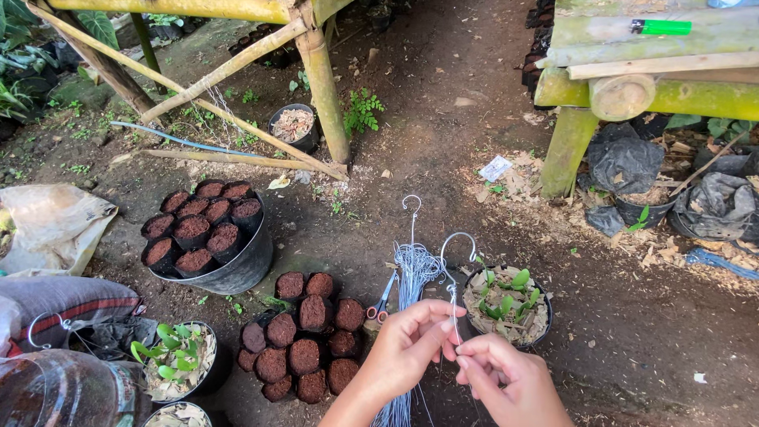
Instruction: The person takes lengths of wire from a bundle, bends each into a hook shape by hand, and attaches the wire hangers to the rims of potted plants. They then carry the potted plants and hang them from a bamboo frame with other finished pots.
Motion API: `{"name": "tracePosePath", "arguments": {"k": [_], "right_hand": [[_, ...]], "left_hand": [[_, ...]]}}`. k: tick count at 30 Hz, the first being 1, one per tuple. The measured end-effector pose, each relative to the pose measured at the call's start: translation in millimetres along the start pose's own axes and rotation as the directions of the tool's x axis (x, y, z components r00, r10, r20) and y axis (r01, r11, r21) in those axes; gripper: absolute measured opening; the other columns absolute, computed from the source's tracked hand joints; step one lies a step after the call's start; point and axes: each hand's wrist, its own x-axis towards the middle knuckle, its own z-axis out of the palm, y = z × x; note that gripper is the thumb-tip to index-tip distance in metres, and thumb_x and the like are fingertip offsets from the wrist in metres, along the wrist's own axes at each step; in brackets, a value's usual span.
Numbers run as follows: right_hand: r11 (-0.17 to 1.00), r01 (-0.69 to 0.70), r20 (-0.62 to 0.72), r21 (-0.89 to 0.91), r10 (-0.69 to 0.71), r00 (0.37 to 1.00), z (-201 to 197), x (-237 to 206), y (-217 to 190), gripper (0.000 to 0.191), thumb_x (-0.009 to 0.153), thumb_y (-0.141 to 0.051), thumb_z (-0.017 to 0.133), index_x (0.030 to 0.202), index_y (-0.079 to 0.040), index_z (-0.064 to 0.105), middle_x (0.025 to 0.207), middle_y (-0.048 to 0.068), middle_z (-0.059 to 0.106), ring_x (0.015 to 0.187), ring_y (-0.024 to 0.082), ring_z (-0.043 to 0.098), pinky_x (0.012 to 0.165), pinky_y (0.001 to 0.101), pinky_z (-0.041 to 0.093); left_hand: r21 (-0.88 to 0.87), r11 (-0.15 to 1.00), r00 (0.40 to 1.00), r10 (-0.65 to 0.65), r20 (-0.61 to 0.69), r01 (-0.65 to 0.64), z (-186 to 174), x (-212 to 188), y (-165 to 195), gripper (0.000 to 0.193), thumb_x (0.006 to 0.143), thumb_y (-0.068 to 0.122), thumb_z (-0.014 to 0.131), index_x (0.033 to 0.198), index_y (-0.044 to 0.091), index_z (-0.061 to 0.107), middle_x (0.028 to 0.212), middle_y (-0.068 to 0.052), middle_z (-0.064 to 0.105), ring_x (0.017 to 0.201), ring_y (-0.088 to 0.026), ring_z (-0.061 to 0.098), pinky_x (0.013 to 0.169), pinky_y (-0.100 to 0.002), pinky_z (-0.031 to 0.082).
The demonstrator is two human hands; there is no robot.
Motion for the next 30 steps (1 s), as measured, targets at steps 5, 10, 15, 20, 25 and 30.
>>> {"name": "tracePosePath", "arguments": {"k": [5, 10, 15, 20, 25, 30], "right_hand": [[0.998, 0.024, -0.014, -0.059, -0.025, 1.0, -1, 9, 8, 0.021, 0.087, -0.01, 0.072, 0.108, -0.008, 0.073, 0.072, 0.005, 0.08, 0.059, 0.008, 0.072, 0.051, 0.0255, 0.058], [0.999, 0.015, -0.02, -0.044, -0.015, 1.0, -3, 12, 13, 0.022, 0.087, -0.01, 0.071, 0.108, -0.008, 0.073, 0.072, 0.006, 0.08, 0.059, 0.008, 0.072, 0.051, 0.026, 0.059], [0.998, 0.016, -0.021, -0.065, -0.018, 1.0, -3, 14, 13, 0.021, 0.087, -0.011, 0.072, 0.108, -0.008, 0.073, 0.072, 0.006, 0.081, 0.059, 0.009, 0.073, 0.051, 0.0262, 0.059], [0.993, 0.01, -0.019, -0.115, -0.012, 1.0, -3, 13, 5, 0.021, 0.087, -0.013, 0.071, 0.108, -0.01, 0.074, 0.075, 0.005, 0.078, 0.061, 0.009, 0.077, 0.053, 0.026, 0.061], [0.991, -0.026, -0.005, -0.132, 0.026, 1.0, 1, 11, -1, 0.027, 0.085, -0.014, 0.073, 0.112, -0.012, 0.074, 0.076, 0.003, 0.079, 0.059, 0.01, 0.077, 0.053, 0.0262, 0.061], [0.977, 0.14, -0.1, -0.164, -0.157, 0.982, -1, 9, -3, 0.016, 0.083, -0.013, 0.077, 0.098, -0.006, 0.077, 0.075, 0.003, 0.077, 0.065, 0.006, 0.073, 0.053, 0.0244, 0.059]], "left_hand": [[-0.002, 0.999, 0.999, -0.041, -0.026, 0.041, -4, 10, -3, 0.025, 0.105, 0.015, 0.055, 0.12, 0.0, 0.069, 0.087, -0.003, 0.07, 0.071, -0.008, 0.065, 0.062, -0.022, 0.051], [0.019, 0.999, 0.998, -0.039, -0.048, 0.04, -4, 15, -5, 0.024, 0.104, 0.016, 0.058, 0.118, 0.001, 0.07, 0.086, -0.003, 0.071, 0.07, -0.007, 0.065, 0.059, -0.022, 0.052], [0.012, 0.999, 0.996, -0.04, -0.076, 0.041, -5, 16, -8, 0.02, 0.099, 0.012, 0.066, 0.115, 0.0, 0.072, 0.087, -0.003, 0.074, 0.069, -0.007, 0.066, 0.058, -0.021, 0.052], [0.007, 1.0, 0.993, -0.012, -0.122, 0.013, -4, 19, -15, 0.02, 0.092, 0.006, 0.075, 0.112, 0.0, 0.074, 0.093, -0.004, 0.077, 0.07, -0.005, 0.066, 0.061, -0.021, 0.054], [-0.037, 0.999, 0.993, -0.036, -0.115, 0.032, -8, 19, -18, 0.018, 0.096, 0.01, 0.074, 0.11, 0.0, 0.076, 0.086, -0.005, 0.076, 0.067, -0.006, 0.063, 0.059, -0.02, 0.05], [-0.074, 0.994, 0.989, -0.09, -0.116, 0.082, -13, 20, -19, 0.019, 0.097, 0.014, 0.07, 0.11, 0.002, 0.075, 0.085, -0.005, 0.076, 0.066, -0.006, 0.064, 0.056, -0.019, 0.046]]}}
